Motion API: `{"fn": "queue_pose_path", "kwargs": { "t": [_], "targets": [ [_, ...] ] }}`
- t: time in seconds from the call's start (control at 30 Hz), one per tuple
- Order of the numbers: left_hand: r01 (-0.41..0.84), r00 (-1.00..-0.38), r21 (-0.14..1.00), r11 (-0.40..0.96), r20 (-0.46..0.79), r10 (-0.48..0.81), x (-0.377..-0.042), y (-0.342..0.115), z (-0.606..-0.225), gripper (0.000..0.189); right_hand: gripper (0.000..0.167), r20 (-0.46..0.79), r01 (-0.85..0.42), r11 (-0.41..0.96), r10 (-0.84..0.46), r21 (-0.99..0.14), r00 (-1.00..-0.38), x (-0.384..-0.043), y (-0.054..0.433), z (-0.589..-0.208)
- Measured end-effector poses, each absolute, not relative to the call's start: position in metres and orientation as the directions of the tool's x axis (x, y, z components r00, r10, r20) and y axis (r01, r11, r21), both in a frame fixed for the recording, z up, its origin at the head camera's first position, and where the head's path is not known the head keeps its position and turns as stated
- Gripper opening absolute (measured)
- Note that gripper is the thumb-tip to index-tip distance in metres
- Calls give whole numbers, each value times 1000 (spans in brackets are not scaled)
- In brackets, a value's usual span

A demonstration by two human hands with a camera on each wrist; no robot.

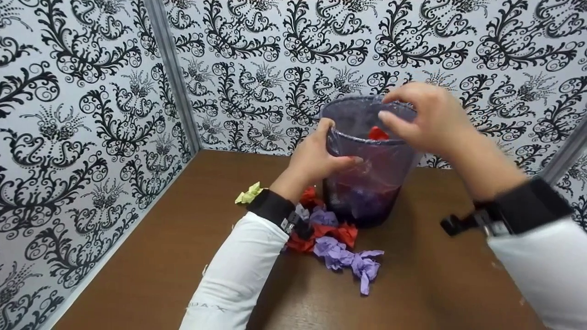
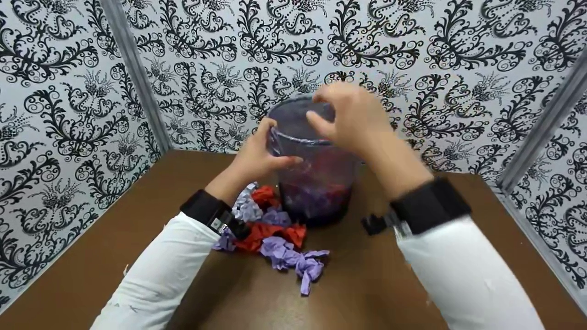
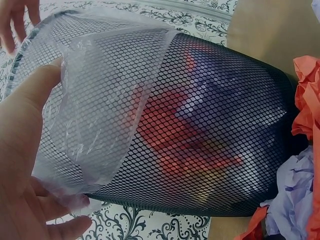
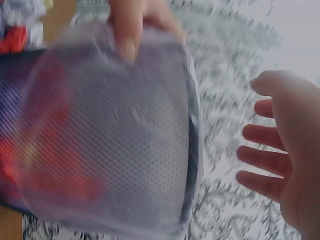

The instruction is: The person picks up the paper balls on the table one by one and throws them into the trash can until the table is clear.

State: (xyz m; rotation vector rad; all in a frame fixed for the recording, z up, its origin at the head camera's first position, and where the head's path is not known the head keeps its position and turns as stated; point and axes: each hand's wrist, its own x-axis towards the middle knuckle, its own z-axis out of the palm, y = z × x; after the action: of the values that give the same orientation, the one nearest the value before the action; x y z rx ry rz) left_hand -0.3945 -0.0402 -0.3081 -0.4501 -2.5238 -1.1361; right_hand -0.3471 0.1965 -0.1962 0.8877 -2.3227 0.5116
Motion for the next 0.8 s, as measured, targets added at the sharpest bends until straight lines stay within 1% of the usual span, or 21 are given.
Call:
{"fn": "queue_pose_path", "kwargs": {
  "t": [0.07, 0.1, 0.13, 0.17, 0.2, 0.23, 0.3, 0.37, 0.53, 0.6, 0.8],
  "targets": [
    [414, -895, 658, 629, 422, 148, -395, -40, -307, 90, 31, 772, -791, 610, -482, -44, -414, -337, 196, -209],
    [412, -896, 659, 629, 419, 148, -395, -41, -307, 89, 29, 811, -825, 565, -479, -6, -334, -332, 195, -216],
    [412, -896, 659, 629, 420, 147, -395, -41, -307, 88, 27, 839, -852, 522, -473, 22, -268, -327, 195, -224],
    [413, -895, 658, 630, 422, 146, -396, -41, -307, 86, 27, 857, -873, 485, -468, 47, -214, -324, 195, -232],
    [413, -895, 656, 632, 423, 146, -396, -41, -306, 86, 26, 866, -889, 455, -466, 58, -182, -320, 196, -240],
    [412, -895, 656, 633, 423, 145, -396, -41, -306, 85, 26, 865, -897, 438, -471, 57, -175, -317, 197, -250],
    [411, -895, 658, 631, 423, 143, -397, -41, -306, 85, 26, 850, -908, 417, -492, 38, -190, -311, 199, -269],
    [412, -895, 663, 625, 422, 143, -397, -42, -307, 86, 27, 816, -909, 417, -529, 12, -232, -308, 203, -288],
    [416, -890, 650, 636, 436, 136, -397, -41, -310, 89, 36, 656, -869, 486, -628, -90, -419, -297, 208, -332],
    [414, -888, 639, 648, 441, 131, -398, -40, -311, 91, 40, 585, -853, 510, -660, -113, -472, -293, 209, -347],
    [403, -893, 638, 656, 430, 131, -397, -38, -311, 92, 48, 393, -828, 539, -735, -157, -553, -287, 209, -386]
  ]
}}
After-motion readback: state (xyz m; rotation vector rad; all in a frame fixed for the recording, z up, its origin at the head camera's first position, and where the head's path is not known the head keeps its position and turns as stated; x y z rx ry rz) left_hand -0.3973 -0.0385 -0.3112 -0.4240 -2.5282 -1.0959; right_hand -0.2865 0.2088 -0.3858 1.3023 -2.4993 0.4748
